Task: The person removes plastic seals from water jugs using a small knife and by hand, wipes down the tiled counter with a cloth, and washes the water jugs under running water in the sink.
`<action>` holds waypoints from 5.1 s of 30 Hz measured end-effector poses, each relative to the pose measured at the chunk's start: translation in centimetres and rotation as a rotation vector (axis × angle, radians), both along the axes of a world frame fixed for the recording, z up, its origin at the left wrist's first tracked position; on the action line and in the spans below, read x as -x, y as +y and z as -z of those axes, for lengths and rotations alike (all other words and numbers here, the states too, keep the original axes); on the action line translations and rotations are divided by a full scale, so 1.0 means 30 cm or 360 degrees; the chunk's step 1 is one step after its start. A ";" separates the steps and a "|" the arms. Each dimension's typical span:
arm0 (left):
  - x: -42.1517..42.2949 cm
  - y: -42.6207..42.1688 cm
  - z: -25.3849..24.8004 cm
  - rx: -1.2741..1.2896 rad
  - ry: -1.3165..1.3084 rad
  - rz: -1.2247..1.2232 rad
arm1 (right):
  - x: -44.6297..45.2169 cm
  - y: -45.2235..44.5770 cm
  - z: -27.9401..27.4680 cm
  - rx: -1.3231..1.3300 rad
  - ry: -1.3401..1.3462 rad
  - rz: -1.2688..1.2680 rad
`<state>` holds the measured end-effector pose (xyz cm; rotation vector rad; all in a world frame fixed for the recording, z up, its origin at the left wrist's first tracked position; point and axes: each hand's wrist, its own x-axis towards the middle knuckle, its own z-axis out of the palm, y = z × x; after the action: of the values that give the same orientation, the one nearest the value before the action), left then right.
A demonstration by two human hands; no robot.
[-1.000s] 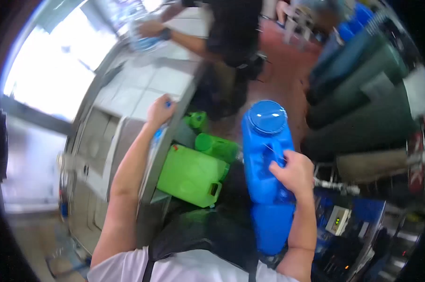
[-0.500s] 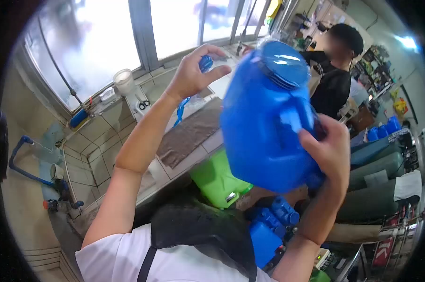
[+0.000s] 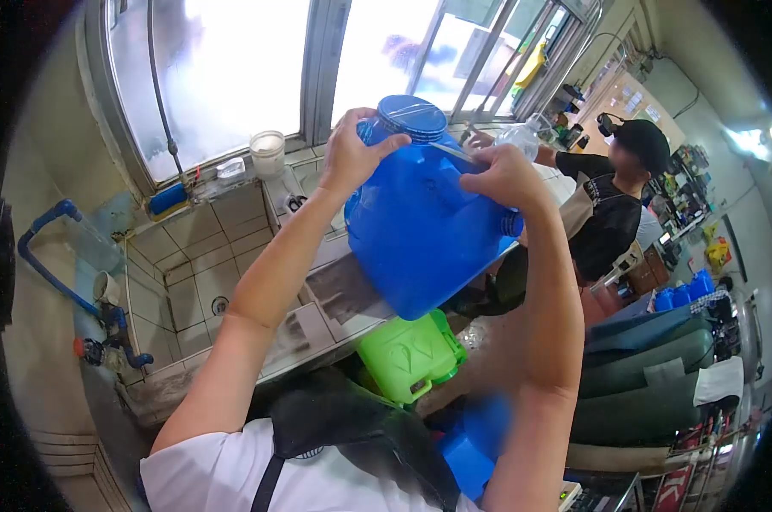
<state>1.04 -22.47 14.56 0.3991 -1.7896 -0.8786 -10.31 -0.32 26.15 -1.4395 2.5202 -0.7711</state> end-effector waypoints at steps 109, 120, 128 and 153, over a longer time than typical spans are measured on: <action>-0.054 0.032 -0.071 0.0746 -0.0099 0.0811 | 0.116 0.038 0.252 0.0870 0.1375 -0.0044; -0.067 0.041 -0.021 0.0521 -0.0032 0.0551 | 0.111 0.000 0.256 0.0947 0.1370 -0.0034; -0.104 0.057 -0.103 0.0266 -0.0295 0.0707 | 0.138 0.017 0.262 0.0917 0.1437 -0.0064; -0.260 0.161 -0.637 0.1213 -0.0629 0.0384 | 0.071 -0.198 0.219 0.0220 0.1485 0.0255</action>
<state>8.85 -17.65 33.67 -0.1563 -2.4102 -0.2207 -12.45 -6.25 19.57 -2.0050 3.3207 -0.3085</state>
